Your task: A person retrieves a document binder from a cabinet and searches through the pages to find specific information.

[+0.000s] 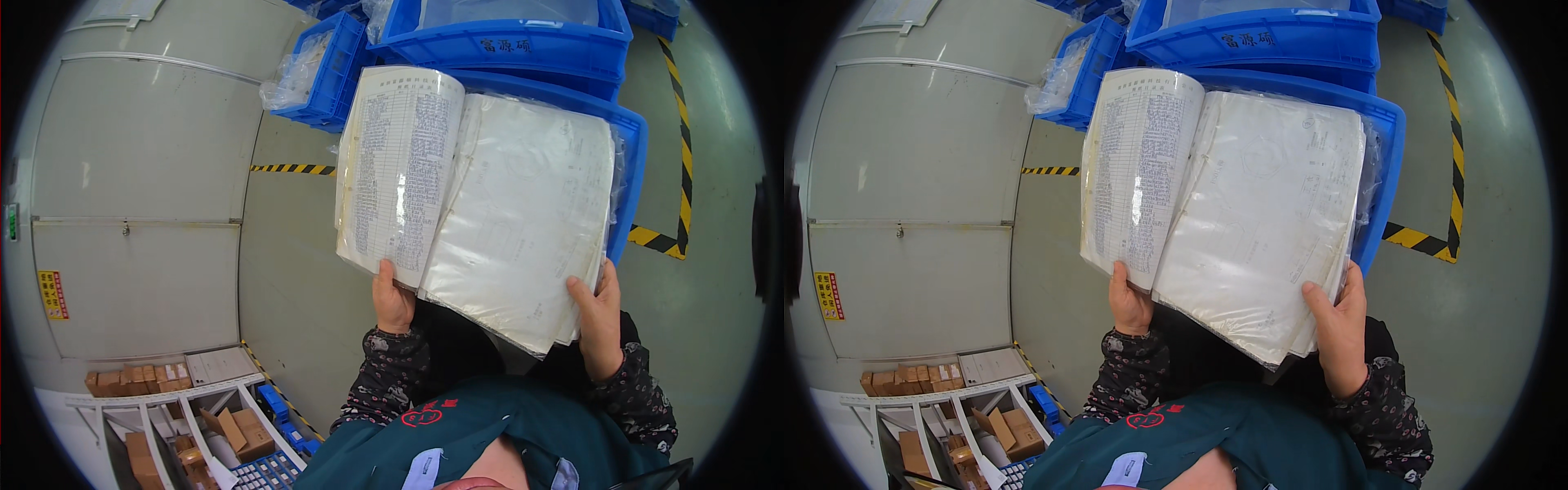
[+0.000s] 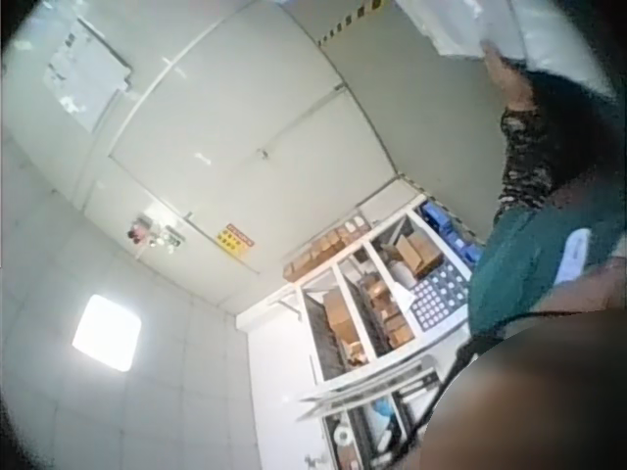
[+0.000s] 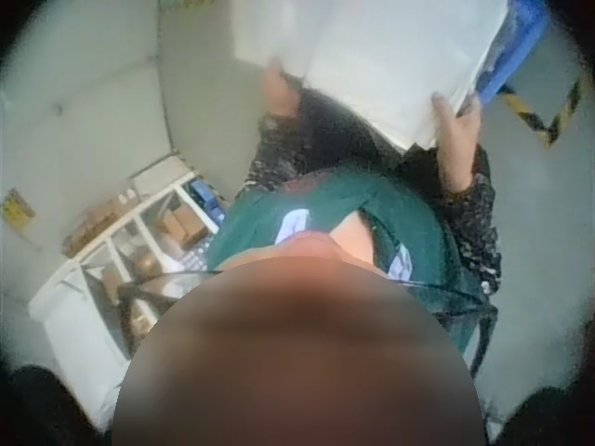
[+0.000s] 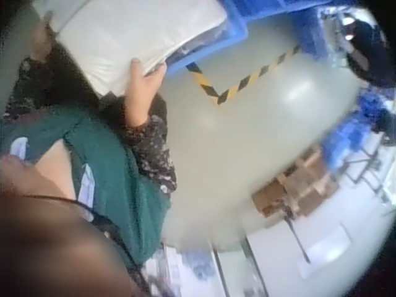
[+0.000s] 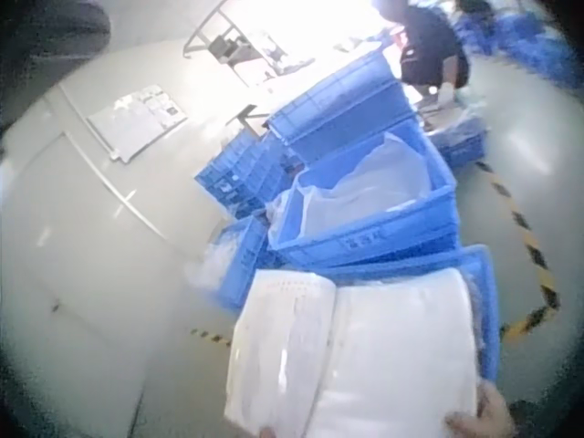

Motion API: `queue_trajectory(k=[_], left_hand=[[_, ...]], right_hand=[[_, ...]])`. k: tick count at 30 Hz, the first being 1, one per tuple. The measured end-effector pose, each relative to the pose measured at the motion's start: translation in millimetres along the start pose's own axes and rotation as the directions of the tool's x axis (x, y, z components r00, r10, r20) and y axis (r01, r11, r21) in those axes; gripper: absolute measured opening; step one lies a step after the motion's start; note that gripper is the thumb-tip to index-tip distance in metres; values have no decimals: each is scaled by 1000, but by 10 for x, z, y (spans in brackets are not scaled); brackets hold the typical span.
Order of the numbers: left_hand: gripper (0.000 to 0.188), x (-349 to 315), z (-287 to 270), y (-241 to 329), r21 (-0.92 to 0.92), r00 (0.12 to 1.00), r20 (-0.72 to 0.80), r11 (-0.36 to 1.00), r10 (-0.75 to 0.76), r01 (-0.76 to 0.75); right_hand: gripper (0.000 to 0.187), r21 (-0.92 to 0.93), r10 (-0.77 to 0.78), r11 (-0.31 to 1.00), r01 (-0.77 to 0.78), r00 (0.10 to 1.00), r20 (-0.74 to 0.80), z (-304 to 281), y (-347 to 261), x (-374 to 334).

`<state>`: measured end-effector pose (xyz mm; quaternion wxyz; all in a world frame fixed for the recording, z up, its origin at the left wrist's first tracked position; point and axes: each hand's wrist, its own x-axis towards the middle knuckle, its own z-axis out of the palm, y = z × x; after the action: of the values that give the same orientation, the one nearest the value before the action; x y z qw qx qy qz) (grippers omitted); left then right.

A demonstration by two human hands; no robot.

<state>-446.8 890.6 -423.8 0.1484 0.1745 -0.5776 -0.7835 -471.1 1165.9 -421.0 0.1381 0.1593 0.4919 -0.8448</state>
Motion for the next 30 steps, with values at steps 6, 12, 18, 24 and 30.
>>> queue_trajectory(k=[6, 12, 18, 24, 30], left_hand=[[47, -13, 25, 11, 17, 1000, -1, 1000, 7, -7], [47, -11, -3, 4, 76, 999, 2, 996, 42, -42], [48, -6, -30, -33, 112, 997, 1, 990, 82, -82], [46, -31, -42, -43, 148, 993, 46, 982, 113, -119], [43, -45, -124, -93, 205, 990, 59, 969, 127, -137]], right_hand=[[43, -13, 20, 1000, -20, 1000, 8, -23, -5, -4], [42, -13, 2, 1000, -2, 1000, 8, -4, 21, 19], [42, -18, 8, 1000, -8, 1000, 0, 12, 19, 17], [42, -10, 7, 1000, -7, 1000, -8, 8, 19, 16], [43, 29, 24, 999, -24, 1000, 9, 29, -22, 3]])
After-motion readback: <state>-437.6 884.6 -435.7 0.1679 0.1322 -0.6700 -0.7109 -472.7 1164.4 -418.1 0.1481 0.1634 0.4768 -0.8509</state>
